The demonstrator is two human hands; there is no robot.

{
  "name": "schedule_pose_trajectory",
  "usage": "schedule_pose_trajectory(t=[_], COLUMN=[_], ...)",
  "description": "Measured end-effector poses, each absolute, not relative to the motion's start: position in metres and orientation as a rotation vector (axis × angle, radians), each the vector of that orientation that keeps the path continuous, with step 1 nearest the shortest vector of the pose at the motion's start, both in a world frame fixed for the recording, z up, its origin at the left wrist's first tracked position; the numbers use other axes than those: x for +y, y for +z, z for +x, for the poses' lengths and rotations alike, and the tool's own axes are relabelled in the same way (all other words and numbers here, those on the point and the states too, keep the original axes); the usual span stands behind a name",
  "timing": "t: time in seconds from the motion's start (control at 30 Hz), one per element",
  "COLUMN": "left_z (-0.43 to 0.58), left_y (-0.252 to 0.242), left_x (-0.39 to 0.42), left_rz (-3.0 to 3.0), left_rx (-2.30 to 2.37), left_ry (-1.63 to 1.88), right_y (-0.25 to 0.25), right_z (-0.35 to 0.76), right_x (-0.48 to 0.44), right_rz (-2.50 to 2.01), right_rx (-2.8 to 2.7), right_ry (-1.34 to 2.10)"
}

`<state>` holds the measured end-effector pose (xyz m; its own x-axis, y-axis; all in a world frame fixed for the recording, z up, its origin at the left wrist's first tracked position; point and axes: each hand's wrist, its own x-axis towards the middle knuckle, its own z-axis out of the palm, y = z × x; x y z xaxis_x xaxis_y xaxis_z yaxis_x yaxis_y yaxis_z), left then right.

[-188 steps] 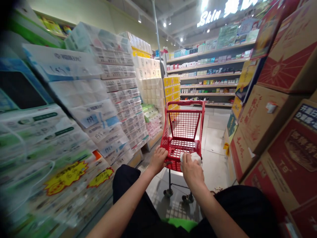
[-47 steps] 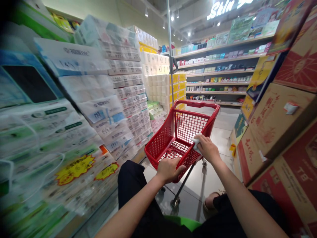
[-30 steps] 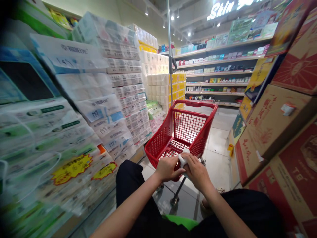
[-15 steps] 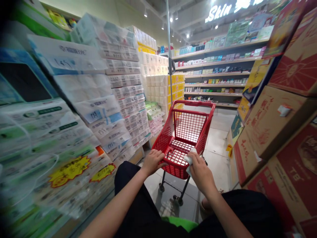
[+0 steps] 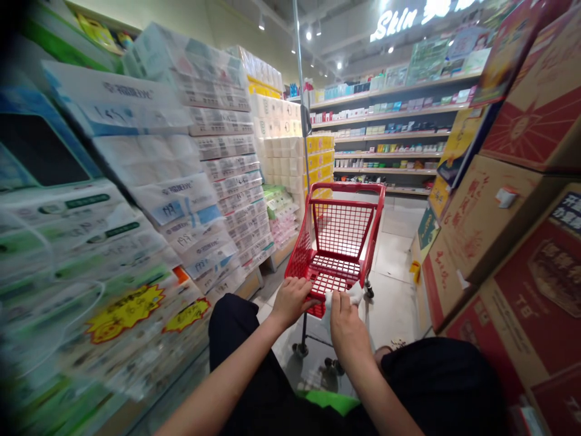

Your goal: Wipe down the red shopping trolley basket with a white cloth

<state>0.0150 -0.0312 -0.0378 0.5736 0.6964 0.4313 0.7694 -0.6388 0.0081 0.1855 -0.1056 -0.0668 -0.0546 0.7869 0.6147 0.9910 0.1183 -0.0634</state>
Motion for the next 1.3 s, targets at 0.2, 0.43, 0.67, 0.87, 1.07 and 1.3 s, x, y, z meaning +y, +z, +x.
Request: schedule_pose_trajectory(t=[0.2, 0.43, 0.67, 0.87, 1.07, 1.3], left_z=[0.034, 0.018, -0.001, 0.023, 0.038, 0.03], left_y=[-0.045, -0.042, -0.041, -0.045, -0.048, -0.036], left_x=[-0.026, -0.018, -0.007, -0.016, -0.028, -0.04], left_rz=[-2.523, -2.652, -2.632, -2.575, -2.498, -2.68], left_rx=[-1.312, -1.162, -1.023, -1.12, -1.152, -0.989], left_ry=[-0.681, -0.68, -0.742, -0.696, -0.684, -0.638], right_y=[-0.06, -0.05, -0.049, -0.054, -0.054, -0.048], right_z=[0.173, 0.226, 0.277, 0.229, 0.169, 0.222], right_x=[-0.089, -0.087, -0.076, -0.069, -0.08, -0.09], right_rz=[-1.824, -1.543, -1.601, -1.769, -1.727, -1.531], right_rx=[-1.976, -2.098, -2.068, -1.914, -1.978, -2.141], right_ry=[-0.458, -0.293, -0.246, -0.237, -0.167, -0.152])
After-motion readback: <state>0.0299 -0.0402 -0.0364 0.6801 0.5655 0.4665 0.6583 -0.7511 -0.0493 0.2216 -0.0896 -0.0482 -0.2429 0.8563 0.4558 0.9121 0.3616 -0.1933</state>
